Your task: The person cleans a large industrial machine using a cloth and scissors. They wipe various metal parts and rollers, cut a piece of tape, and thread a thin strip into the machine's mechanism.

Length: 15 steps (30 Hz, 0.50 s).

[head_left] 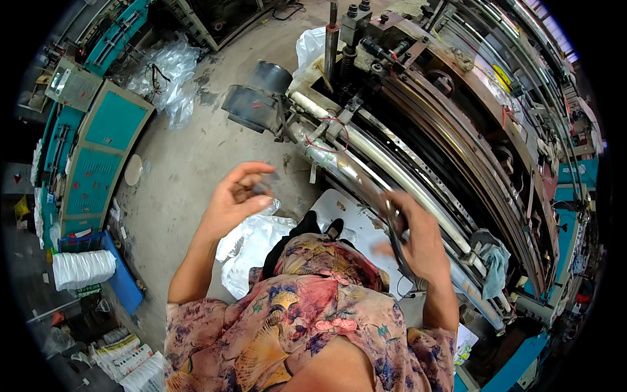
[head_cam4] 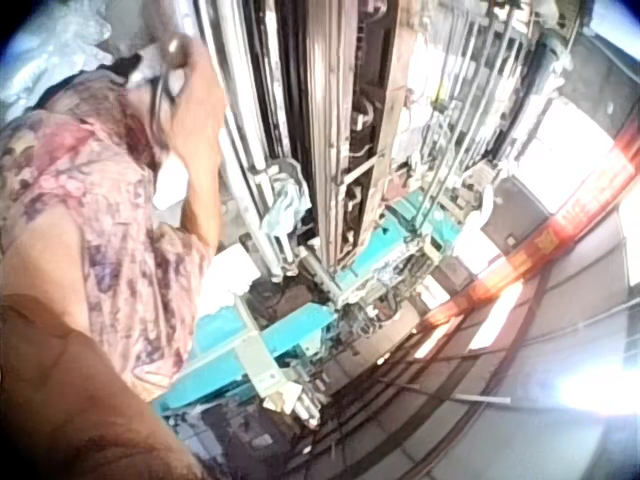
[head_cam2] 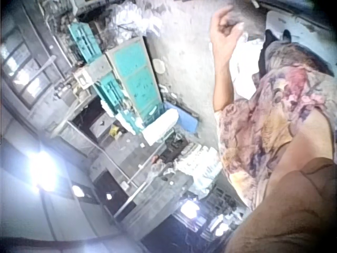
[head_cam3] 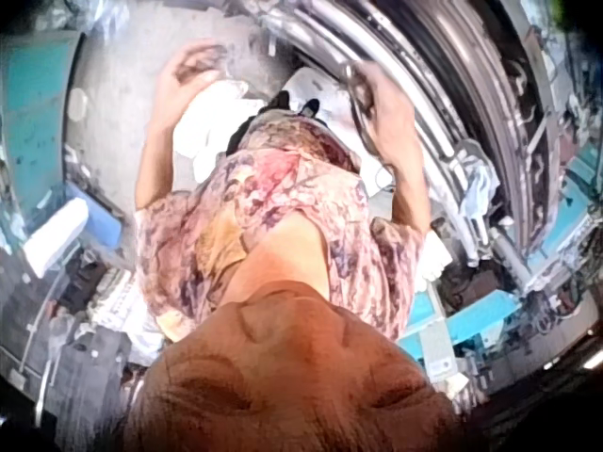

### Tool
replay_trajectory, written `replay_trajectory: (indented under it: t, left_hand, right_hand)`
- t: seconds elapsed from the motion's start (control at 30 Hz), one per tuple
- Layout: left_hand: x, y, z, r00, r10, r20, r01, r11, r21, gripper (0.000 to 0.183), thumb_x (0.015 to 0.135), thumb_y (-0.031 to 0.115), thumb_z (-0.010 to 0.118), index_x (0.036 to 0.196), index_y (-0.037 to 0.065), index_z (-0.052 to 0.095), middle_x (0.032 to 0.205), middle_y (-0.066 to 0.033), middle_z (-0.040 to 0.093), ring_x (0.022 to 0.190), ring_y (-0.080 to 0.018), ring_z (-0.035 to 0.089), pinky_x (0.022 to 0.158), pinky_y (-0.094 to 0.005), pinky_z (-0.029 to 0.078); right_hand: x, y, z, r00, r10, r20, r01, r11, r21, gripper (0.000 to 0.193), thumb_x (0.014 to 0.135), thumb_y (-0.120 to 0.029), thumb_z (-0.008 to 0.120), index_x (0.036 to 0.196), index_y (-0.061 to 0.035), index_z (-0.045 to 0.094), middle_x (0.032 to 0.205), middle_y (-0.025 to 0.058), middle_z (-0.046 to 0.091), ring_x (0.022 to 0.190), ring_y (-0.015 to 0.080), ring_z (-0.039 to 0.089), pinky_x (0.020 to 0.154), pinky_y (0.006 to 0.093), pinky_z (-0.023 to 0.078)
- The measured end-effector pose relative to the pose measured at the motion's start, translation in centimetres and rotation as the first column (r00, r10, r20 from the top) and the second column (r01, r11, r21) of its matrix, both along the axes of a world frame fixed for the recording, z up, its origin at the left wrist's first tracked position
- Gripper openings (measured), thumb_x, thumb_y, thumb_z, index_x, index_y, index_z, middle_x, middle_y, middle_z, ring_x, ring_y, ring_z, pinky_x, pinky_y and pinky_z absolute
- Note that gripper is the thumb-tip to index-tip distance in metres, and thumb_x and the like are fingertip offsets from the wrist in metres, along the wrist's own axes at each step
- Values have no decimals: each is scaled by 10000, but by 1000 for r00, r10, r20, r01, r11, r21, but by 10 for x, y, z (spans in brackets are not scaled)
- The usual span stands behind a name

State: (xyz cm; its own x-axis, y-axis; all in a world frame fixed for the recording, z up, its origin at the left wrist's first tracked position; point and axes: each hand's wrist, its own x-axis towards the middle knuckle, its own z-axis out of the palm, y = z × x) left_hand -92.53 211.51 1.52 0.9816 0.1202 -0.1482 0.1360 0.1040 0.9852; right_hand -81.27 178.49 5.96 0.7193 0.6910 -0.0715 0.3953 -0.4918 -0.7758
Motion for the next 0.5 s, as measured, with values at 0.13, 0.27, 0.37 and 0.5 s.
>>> replay_trajectory:
  t: [0.13, 0.27, 0.37, 0.5]
  left_hand:
    - [-33, 26, -10, 959, 277, 50, -279, 960, 31, 544, 882, 185, 717, 1359, 2, 533, 1037, -94, 644, 941, -183, 648, 873, -345, 532]
    - [-36, 55, -15, 916, 389, 99, -387, 921, -32, 561, 896, 193, 704, 1382, -12, 515, 999, -107, 639, 938, -197, 653, 873, -353, 545]
    - [-19, 89, -19, 909, 397, 127, -394, 918, -47, 581, 895, 167, 685, 1410, -20, 492, 1003, -112, 632, 950, -213, 657, 876, -358, 558]
    - [38, 149, -19, 912, 360, 194, -341, 932, -127, 577, 888, 51, 593, 1440, -46, 458, 1100, -157, 631, 997, -238, 656, 933, -393, 557]
  right_hand:
    - [24, 33, -37, 830, -140, 541, 245, 961, -128, 606, 691, -183, 871, 1227, -96, 603, 982, 77, 670, 827, 262, 656, 749, 377, 529]
    - [37, 41, -53, 820, -137, 556, 282, 942, -184, 625, 710, -132, 834, 1285, -121, 591, 1074, 111, 600, 951, 316, 593, 800, 425, 508]
    - [37, 43, -40, 879, -79, 470, 250, 917, -312, 700, 727, -134, 827, 1373, -131, 558, 1170, 142, 586, 1076, 339, 559, 868, 430, 490]
    - [32, 60, -10, 918, 19, 397, 228, 794, -564, 767, 756, -144, 812, 1453, -162, 494, 1266, 162, 592, 1140, 348, 559, 960, 462, 450]
